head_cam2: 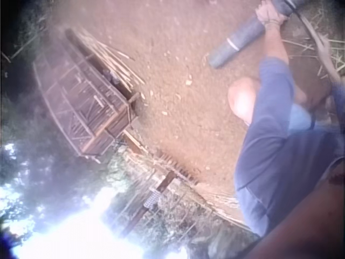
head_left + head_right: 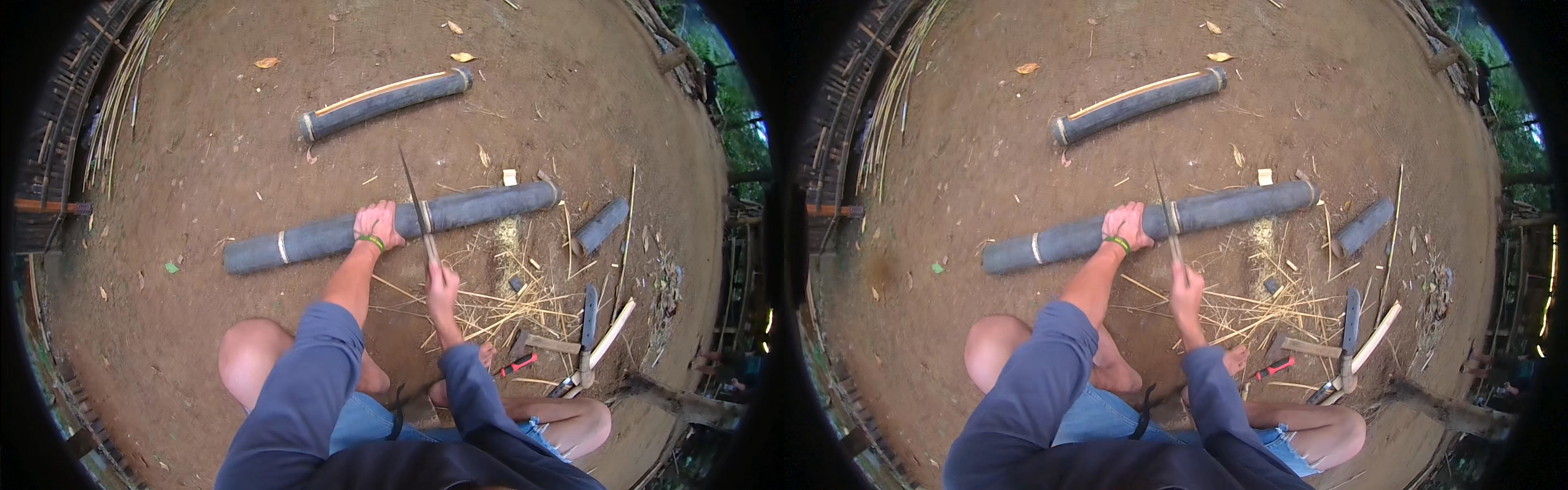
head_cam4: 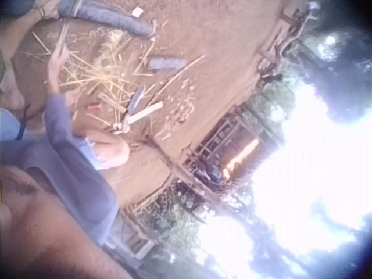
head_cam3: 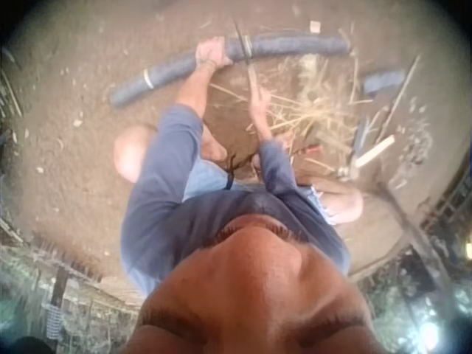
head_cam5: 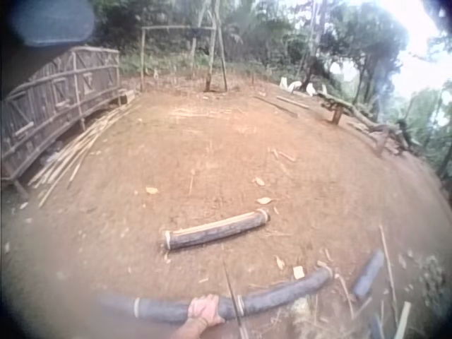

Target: The person sits on the ground and uses a hand saw to cut a long, dark bamboo pole. They hold the pole steady with their left hand while sawing with their right hand, creating a cross-section cut. The task involves repetitive sawing motions to penetrate the material.

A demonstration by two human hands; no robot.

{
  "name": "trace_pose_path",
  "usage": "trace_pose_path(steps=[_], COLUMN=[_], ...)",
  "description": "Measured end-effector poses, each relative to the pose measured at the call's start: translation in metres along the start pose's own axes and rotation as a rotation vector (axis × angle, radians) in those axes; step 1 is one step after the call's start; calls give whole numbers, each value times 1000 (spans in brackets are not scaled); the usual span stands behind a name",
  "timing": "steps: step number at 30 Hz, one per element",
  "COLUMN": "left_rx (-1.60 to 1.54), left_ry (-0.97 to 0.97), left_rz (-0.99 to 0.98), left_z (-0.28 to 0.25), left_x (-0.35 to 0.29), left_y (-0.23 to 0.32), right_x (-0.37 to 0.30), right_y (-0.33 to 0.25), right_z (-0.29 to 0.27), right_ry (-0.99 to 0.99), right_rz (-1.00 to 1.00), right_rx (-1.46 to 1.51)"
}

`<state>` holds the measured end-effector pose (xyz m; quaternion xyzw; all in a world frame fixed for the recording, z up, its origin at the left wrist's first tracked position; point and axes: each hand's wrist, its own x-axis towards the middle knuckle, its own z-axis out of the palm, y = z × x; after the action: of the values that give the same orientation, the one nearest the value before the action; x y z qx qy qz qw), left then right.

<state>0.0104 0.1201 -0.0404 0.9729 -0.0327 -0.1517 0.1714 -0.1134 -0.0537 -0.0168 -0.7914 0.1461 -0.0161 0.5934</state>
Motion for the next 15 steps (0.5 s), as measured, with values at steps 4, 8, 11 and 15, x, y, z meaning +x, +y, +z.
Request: trace_pose_path(steps=[4,8,11,15], left_rx=[-14,-8,7,21], left_ry=[31,50,28,96], left_rz=[1,-9,-23,1], left_z=[-1,0,2,5], left_x=[-1,-1,0,-8], left_y=[-1,-8,-3,8], right_x=[-83,-24,11,4], right_y=[16,1,-7,21], right_z=[-47,-5,22,18], right_ry=[-32,-31,-11,44], right_rz=[64,36,25,-36], right_rx=[6,13,43,31])
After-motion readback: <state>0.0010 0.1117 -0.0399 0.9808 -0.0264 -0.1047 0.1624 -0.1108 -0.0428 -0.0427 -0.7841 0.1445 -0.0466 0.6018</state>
